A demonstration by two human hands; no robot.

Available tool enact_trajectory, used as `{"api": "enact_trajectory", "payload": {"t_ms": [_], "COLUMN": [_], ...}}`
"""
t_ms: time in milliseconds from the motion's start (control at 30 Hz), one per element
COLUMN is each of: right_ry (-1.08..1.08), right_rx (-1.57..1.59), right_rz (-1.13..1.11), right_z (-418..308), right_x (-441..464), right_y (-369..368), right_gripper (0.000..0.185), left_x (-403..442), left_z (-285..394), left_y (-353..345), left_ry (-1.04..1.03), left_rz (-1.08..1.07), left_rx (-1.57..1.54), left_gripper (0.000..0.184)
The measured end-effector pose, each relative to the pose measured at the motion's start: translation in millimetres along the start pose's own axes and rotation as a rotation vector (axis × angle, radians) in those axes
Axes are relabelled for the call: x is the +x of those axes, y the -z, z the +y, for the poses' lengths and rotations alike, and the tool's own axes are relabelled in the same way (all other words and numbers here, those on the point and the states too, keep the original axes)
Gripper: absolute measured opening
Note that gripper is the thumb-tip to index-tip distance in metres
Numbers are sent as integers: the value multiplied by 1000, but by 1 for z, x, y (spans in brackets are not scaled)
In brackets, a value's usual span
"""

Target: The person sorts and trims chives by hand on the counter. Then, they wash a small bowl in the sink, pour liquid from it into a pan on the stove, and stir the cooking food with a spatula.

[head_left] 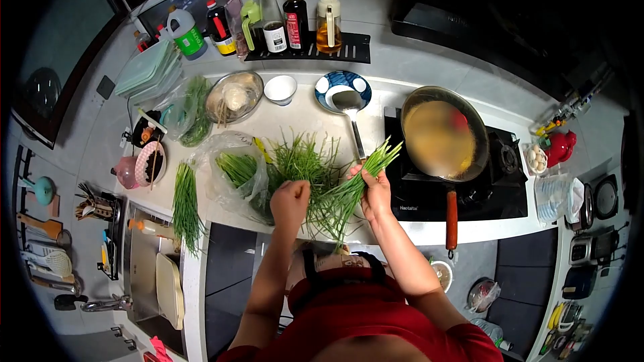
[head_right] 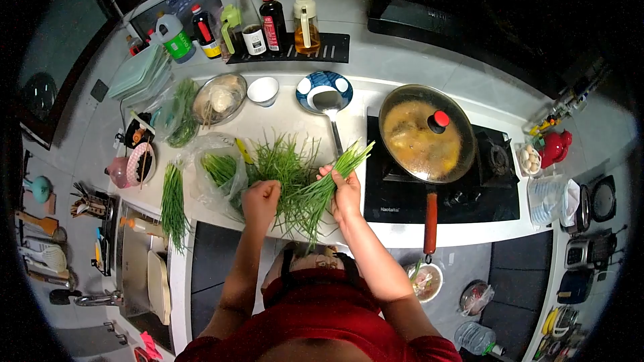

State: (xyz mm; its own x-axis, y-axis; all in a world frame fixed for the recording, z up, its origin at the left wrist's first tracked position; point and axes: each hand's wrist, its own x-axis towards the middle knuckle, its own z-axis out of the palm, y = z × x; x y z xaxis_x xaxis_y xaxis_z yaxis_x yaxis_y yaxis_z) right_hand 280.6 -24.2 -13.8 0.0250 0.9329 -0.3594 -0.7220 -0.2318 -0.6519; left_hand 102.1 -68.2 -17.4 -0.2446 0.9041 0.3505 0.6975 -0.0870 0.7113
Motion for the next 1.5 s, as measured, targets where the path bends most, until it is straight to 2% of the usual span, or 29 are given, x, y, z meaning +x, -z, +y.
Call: {"api": "enact_trajectory", "payload": {"t_ms": [67,100,200,300,400,467,533,700,800,900,1100,1200,1300,1400,1433,1467,1500], "right_ry": [-73,-105,-189,-238,-239,-221,-210,-231,-271,-190,-234,-248,-217,-43,-24,-44,-63], "right_rx": [50,79,156,214,226,197,182,195,164,-57,-22,-10,-131,-403,-440,-452,-457], "right_rz": [-42,-60,-116,-169,-142,-170,-205,-298,-274,-211,-227,-238,-220,-303,-330,-293,-303], "right_z": [-1,-1,3,2,0,-1,-1,-4,-3,2,2,1,-2,3,5,9,11], "right_x": [2,2,5,3,1,0,0,-2,-1,-2,-4,-6,-11,-9,-8,-8,-8], "right_y": [2,1,6,7,3,2,3,3,3,4,3,1,-7,-8,-8,-11,-14], "right_gripper": [17,17,22,26,25,25,25,26,25,24,24,25,25,25,24,22,21], "left_x": [7,10,15,20,22,21,16,10,8,4,5,7,10,2,2,2,2], "left_z": [-13,-20,-25,-22,-10,11,20,24,20,15,6,6,20,12,18,13,18], "left_y": [-2,-3,-15,-17,-20,-22,-28,-37,-38,-41,-41,-36,-27,-36,-31,-35,-31], "left_ry": [-3,3,-61,60,-37,15,168,-17,22,257,332,372,349,186,161,-27,46], "left_rz": [55,10,136,-61,-105,-195,-296,-210,-238,-344,-384,-429,-351,-407,-528,-557,-593], "left_rx": [89,167,373,198,-30,-311,-527,-397,-372,-649,-834,-813,-462,-505,-620,-575,-529], "left_gripper": [14,18,18,20,21,16,14,15,12,9,10,19,38,61,72,74,72]}}
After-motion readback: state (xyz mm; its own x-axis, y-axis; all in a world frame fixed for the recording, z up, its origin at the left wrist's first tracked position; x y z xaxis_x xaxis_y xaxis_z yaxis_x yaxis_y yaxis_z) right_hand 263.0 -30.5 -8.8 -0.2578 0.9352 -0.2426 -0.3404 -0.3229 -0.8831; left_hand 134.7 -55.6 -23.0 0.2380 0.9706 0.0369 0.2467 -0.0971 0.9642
